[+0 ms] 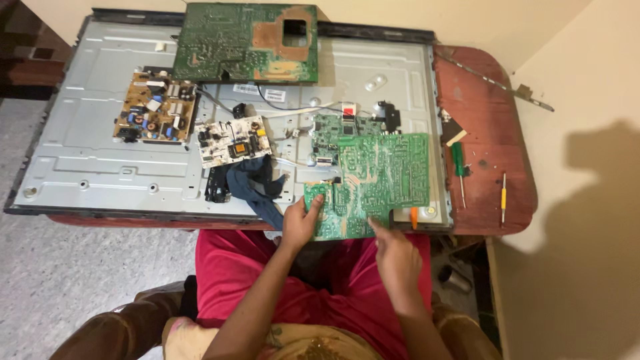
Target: The person scrubs a green circuit board with a toothbrush and a white cleaning paste. They repeatedly scrub different areas of the board, occasionally switching to a screwdriver to scrape or probe specific spots. The person continues scrubbing and scraping throughout the clip.
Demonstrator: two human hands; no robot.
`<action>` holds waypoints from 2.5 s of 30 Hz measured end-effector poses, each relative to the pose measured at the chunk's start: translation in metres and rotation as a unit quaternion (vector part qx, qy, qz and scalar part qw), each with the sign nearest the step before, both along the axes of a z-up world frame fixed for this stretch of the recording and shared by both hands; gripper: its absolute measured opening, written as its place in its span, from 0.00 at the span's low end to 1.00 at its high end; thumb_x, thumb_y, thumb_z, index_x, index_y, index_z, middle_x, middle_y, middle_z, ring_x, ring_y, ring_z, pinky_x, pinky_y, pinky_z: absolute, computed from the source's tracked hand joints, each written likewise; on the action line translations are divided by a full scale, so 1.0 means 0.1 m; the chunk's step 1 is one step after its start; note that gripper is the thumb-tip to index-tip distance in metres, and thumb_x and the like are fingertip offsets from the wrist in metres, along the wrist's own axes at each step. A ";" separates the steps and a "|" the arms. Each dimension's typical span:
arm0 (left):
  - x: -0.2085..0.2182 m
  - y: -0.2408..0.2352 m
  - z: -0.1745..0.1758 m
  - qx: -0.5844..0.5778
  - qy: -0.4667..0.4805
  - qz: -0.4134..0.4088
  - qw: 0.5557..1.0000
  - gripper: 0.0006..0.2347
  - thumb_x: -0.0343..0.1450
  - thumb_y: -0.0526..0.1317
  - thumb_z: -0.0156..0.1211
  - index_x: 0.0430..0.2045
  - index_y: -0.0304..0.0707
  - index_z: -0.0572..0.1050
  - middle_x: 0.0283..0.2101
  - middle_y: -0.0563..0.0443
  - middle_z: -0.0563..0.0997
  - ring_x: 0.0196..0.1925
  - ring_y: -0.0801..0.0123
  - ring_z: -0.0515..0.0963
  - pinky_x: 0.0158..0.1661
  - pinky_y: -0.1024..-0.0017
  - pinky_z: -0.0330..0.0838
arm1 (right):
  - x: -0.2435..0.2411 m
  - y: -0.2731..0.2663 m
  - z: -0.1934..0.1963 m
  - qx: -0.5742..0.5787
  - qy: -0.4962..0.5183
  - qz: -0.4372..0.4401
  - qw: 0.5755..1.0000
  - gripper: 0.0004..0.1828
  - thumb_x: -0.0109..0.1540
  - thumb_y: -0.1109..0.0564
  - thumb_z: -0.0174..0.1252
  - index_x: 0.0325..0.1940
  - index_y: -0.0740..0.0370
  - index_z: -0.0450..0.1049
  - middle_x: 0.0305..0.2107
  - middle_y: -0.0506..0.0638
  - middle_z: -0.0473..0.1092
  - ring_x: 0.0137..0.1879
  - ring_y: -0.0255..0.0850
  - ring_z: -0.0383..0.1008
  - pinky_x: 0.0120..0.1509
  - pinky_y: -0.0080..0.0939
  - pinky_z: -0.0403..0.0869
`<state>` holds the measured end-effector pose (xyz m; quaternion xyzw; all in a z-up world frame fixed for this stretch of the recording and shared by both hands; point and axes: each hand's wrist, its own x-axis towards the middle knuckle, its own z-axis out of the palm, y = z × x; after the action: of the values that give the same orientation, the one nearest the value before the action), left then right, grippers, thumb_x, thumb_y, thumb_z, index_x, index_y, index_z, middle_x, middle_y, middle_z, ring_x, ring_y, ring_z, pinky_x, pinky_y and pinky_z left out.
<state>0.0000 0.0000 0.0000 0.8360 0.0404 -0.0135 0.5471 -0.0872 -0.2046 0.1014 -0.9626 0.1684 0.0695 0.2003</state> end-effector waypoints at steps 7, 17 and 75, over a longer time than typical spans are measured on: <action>0.02 0.01 -0.17 0.022 -0.016 -0.004 1.000 0.23 0.75 0.57 0.54 0.32 0.30 0.78 0.21 0.36 0.79 0.24 0.47 0.79 0.31 0.57 0.70 | -0.09 -0.10 -0.10 0.038 -0.162 0.066 0.984 0.21 0.64 0.59 0.57 0.57 0.38 0.80 0.35 0.50 0.80 0.34 0.48 0.80 0.38 0.49 0.76; 0.02 0.00 -0.02 -0.006 -0.009 -0.006 1.000 0.21 0.74 0.56 0.53 0.34 0.32 0.78 0.21 0.37 0.80 0.25 0.49 0.82 0.31 0.58 0.72 | 0.07 -0.09 -0.04 0.046 -0.143 0.058 0.987 0.21 0.64 0.59 0.57 0.57 0.38 0.79 0.33 0.48 0.80 0.32 0.46 0.80 0.37 0.49 0.76; 0.03 0.04 -0.30 -0.048 -0.028 -0.017 0.998 0.22 0.79 0.54 0.54 0.25 0.30 0.73 0.18 0.53 0.70 0.21 0.75 0.66 0.23 0.69 0.62 | -0.30 -0.18 -0.24 0.008 -0.162 0.046 0.986 0.19 0.63 0.59 0.57 0.53 0.37 0.81 0.31 0.54 0.75 0.32 0.55 0.76 0.34 0.58 0.71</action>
<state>0.0027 0.0043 -0.0303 0.8093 0.0101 -0.0010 0.5873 -0.1169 -0.2226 0.0779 -0.9661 0.0891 -0.0769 0.2296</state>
